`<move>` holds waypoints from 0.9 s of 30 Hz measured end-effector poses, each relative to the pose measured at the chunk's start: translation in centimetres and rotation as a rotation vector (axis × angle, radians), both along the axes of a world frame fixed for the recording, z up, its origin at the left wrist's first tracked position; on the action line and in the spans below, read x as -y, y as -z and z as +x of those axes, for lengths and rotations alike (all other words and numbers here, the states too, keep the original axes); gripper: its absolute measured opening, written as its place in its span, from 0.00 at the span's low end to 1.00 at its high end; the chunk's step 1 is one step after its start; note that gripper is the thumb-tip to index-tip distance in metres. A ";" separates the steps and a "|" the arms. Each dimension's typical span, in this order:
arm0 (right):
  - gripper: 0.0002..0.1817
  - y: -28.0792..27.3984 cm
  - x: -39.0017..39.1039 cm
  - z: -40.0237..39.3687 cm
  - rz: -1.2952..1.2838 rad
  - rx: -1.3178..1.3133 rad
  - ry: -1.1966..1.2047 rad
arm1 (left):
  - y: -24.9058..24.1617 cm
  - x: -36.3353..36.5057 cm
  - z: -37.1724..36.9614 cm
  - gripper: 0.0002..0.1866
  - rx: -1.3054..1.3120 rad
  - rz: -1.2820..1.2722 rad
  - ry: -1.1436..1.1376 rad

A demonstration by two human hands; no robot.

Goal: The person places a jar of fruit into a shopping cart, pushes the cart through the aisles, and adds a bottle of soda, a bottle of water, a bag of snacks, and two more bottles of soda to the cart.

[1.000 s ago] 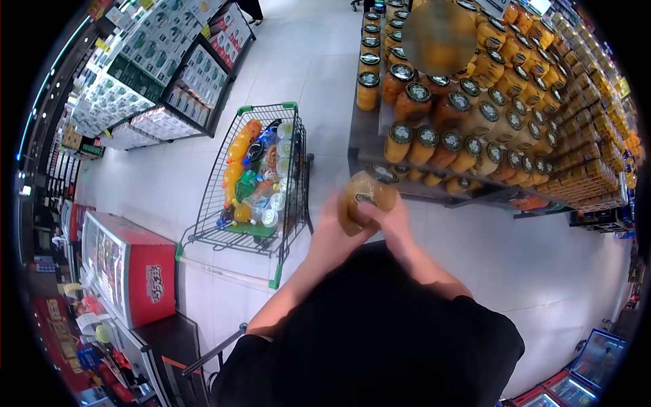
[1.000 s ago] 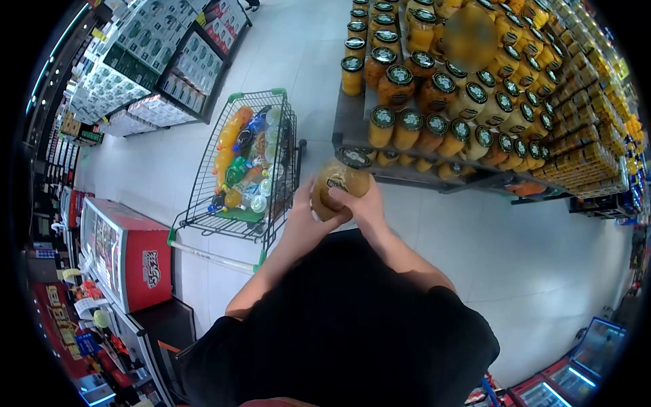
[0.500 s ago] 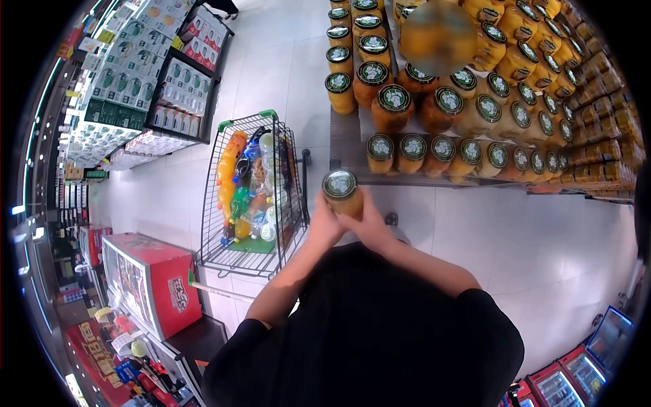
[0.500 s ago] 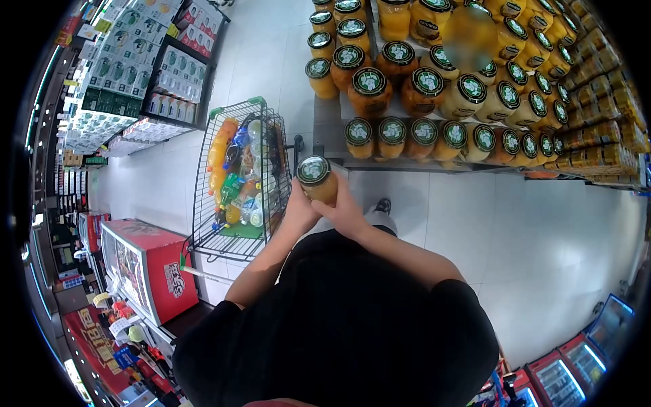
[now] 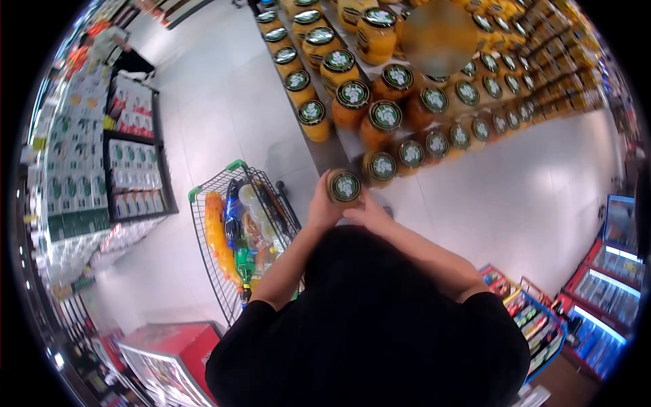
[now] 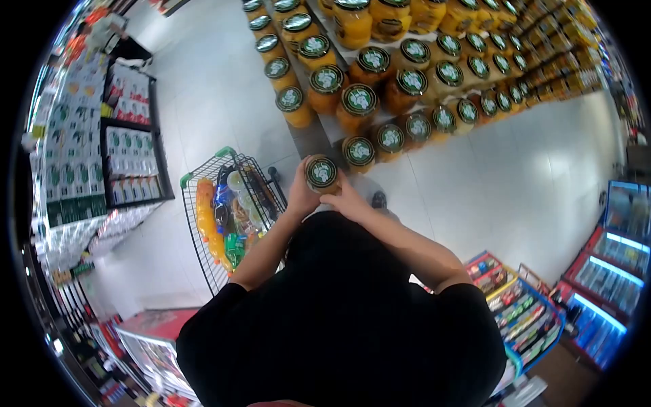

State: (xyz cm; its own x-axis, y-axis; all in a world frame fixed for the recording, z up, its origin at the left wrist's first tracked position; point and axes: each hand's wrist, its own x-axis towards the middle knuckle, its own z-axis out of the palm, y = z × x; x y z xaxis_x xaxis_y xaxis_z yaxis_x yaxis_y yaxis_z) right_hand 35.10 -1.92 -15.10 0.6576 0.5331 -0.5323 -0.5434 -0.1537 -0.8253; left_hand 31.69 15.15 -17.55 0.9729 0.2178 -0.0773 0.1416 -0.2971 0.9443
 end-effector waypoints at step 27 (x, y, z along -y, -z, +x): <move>0.38 0.3 -0.5 -0.9 -0.048 -0.201 0.383 | 1.2 -0.2 4.2 0.56 0.099 -0.077 0.104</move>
State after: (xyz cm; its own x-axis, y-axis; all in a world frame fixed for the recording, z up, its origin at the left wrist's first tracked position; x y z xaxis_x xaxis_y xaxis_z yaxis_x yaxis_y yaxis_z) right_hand 34.16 -1.40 -15.38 0.6840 0.2423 -0.6881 -0.7178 0.0553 -0.6940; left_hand 35.90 15.35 -18.78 0.9937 0.1122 0.0076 0.0187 -0.2318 0.9726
